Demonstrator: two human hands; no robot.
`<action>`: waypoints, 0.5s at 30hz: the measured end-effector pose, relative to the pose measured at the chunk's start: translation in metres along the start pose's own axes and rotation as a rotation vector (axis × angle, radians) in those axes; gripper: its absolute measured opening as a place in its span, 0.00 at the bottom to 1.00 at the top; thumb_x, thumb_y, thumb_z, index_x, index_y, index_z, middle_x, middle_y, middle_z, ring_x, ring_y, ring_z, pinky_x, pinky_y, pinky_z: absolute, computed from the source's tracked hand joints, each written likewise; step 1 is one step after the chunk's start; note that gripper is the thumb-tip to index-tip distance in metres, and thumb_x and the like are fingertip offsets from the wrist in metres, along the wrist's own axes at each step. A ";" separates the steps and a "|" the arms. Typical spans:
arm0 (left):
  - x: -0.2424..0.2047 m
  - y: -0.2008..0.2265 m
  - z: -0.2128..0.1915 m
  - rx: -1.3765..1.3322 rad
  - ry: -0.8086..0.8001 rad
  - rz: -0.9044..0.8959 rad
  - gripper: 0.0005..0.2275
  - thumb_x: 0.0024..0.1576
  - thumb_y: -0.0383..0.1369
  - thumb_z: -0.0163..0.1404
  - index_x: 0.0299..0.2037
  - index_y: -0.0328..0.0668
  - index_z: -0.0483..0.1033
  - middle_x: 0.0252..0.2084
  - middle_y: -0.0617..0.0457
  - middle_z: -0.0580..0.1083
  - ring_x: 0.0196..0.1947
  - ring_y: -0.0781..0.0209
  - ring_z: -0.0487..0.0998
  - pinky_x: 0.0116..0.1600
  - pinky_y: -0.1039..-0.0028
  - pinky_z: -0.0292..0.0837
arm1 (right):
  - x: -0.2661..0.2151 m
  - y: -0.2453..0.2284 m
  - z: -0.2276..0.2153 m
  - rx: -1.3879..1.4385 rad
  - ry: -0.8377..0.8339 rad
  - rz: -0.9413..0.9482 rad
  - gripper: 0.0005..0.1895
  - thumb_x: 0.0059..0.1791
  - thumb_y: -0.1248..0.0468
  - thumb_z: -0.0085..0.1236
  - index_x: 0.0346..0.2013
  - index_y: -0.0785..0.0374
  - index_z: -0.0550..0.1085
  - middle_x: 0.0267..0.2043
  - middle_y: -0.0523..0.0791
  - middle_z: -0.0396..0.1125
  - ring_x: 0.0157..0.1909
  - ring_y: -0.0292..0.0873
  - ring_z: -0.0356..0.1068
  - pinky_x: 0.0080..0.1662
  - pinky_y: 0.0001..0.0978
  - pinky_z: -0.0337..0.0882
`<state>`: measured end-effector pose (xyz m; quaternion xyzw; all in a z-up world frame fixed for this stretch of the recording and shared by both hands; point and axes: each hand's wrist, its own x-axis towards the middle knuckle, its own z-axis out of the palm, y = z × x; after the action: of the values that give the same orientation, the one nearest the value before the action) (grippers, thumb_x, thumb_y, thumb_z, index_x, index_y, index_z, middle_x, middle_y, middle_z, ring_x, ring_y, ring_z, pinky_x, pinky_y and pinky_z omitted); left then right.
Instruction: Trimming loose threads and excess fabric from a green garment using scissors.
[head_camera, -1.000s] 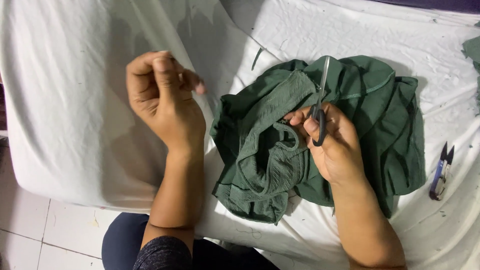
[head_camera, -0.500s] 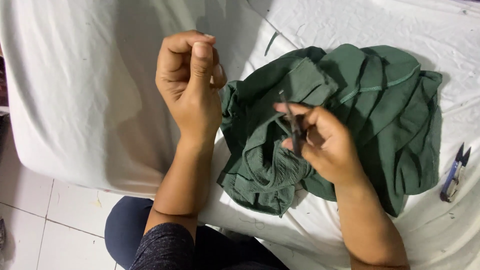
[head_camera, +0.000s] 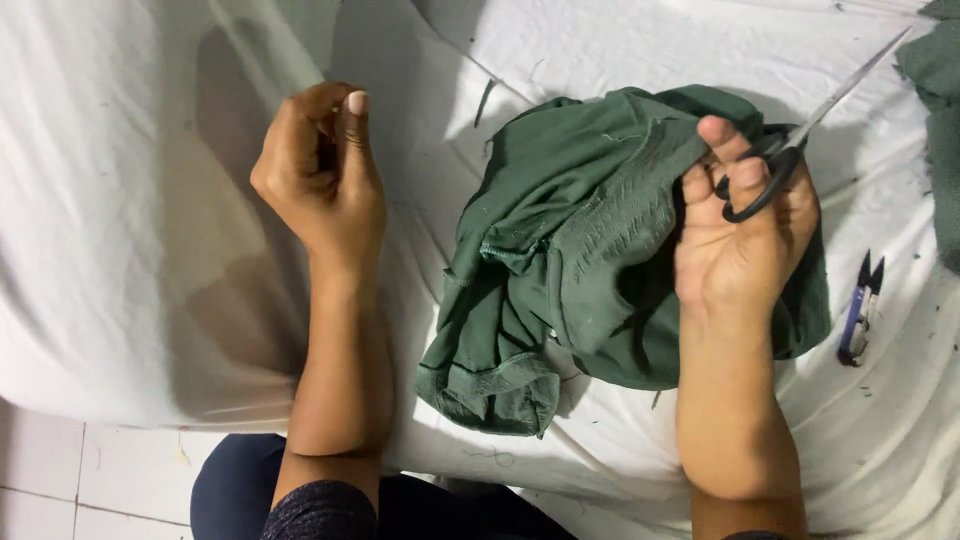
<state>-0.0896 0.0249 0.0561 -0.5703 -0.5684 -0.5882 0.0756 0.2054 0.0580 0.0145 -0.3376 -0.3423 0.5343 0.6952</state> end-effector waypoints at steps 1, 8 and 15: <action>0.002 0.002 -0.001 -0.005 -0.003 0.003 0.07 0.68 0.28 0.50 0.37 0.35 0.74 0.25 0.55 0.63 0.25 0.65 0.58 0.32 0.74 0.54 | 0.000 -0.001 0.000 -0.001 0.004 -0.004 0.12 0.49 0.59 0.70 0.38 0.54 0.72 0.52 0.57 0.74 0.55 0.45 0.76 0.47 0.28 0.72; 0.011 0.020 -0.011 0.219 -0.366 0.193 0.15 0.68 0.43 0.48 0.44 0.41 0.83 0.41 0.50 0.77 0.39 0.53 0.74 0.42 0.65 0.65 | 0.000 -0.002 0.002 0.011 -0.096 -0.001 0.11 0.52 0.58 0.66 0.41 0.51 0.71 0.59 0.62 0.70 0.64 0.51 0.72 0.59 0.36 0.74; 0.006 0.070 -0.016 -0.052 -0.599 0.413 0.16 0.60 0.50 0.54 0.42 0.49 0.85 0.37 0.55 0.80 0.33 0.60 0.67 0.34 0.71 0.58 | 0.000 0.000 0.005 0.049 -0.160 -0.032 0.14 0.52 0.58 0.67 0.46 0.55 0.70 0.62 0.64 0.67 0.68 0.55 0.70 0.68 0.46 0.75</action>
<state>-0.0492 -0.0078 0.1061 -0.8218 -0.4230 -0.3816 0.0083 0.2015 0.0586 0.0176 -0.2708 -0.3890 0.5566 0.6822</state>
